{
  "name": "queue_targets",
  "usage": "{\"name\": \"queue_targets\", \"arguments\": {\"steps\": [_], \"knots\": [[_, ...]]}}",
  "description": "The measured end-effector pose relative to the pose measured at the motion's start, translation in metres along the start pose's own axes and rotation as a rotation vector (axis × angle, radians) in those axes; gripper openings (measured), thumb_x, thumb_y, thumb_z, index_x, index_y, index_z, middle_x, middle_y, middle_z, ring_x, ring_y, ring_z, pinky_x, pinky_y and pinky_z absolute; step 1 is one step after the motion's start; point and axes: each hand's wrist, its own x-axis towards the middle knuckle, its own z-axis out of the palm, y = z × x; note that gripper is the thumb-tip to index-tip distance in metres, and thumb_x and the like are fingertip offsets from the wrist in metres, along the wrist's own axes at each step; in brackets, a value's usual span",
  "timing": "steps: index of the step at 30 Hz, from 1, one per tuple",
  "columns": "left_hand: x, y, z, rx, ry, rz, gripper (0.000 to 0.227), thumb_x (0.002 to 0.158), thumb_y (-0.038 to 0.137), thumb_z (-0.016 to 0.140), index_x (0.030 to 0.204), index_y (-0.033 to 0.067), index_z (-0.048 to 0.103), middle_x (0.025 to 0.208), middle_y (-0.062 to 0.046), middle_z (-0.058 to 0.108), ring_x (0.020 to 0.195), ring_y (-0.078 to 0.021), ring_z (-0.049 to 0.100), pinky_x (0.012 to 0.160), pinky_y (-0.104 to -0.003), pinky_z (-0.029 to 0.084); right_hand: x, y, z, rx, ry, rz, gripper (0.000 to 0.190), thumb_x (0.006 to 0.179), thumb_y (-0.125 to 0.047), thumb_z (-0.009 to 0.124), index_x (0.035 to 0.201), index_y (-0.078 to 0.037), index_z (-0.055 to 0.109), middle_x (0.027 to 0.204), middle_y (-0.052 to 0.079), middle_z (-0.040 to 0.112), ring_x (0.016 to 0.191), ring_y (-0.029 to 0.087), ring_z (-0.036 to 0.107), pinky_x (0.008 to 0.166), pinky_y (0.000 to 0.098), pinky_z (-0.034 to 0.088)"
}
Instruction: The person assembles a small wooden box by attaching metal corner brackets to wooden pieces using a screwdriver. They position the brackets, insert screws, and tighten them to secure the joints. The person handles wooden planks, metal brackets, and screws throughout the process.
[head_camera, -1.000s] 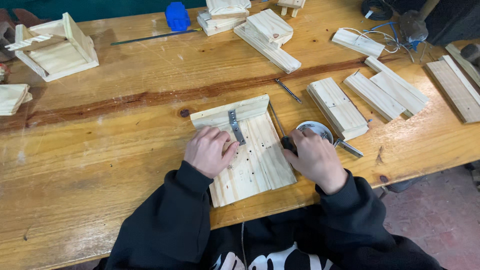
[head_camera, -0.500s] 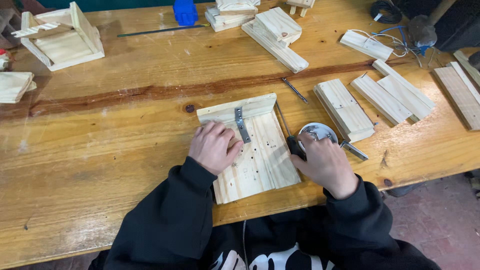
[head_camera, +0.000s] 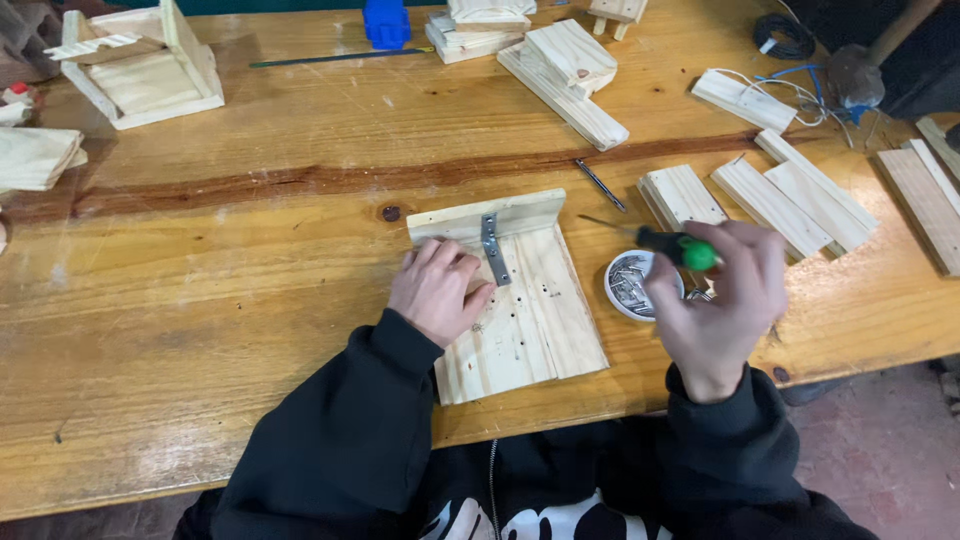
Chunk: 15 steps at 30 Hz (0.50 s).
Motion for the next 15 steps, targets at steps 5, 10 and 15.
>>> {"name": "queue_targets", "arguments": {"steps": [5, 10, 15], "knots": [[0.000, 0.002, -0.004, 0.055, 0.127, 0.082, 0.038, 0.089, 0.046, 0.067, 0.099, 0.0112, 0.076, 0.104, -0.005, 0.068, 0.104, -0.0297, 0.058, 0.086, -0.048, 0.049, 0.026, -0.033, -0.003, 0.108, 0.103, -0.125, 0.028, 0.100, -0.005, 0.072, 0.120, 0.009, 0.060, 0.111, 0.027, 0.051, 0.104, 0.040, 0.056, 0.090, 0.0479, 0.049], [0.000, 0.002, -0.002, 0.059, 0.165, 0.095, 0.038, 0.089, 0.047, 0.068, 0.102, 0.0123, 0.075, 0.104, -0.003, 0.066, 0.105, -0.0282, 0.057, 0.084, -0.047, 0.050, 0.048, -0.051, 0.001, 0.140, 0.012, -0.110, 0.028, 0.108, -0.010, 0.068, 0.125, 0.010, 0.060, 0.111, 0.026, 0.070, 0.105, 0.038, 0.065, 0.098, 0.0464, 0.049], [0.001, 0.005, -0.011, 0.065, 0.135, 0.111, 0.038, 0.086, 0.048, 0.069, 0.109, 0.0176, 0.075, 0.106, -0.002, 0.065, 0.105, -0.0275, 0.056, 0.086, -0.046, 0.046, 0.060, -0.062, 0.017, 0.269, -0.017, -0.182, 0.036, 0.108, -0.023, 0.066, 0.128, 0.007, 0.059, 0.100, 0.020, 0.068, 0.092, 0.031, 0.062, 0.089, 0.0418, 0.048]]}}
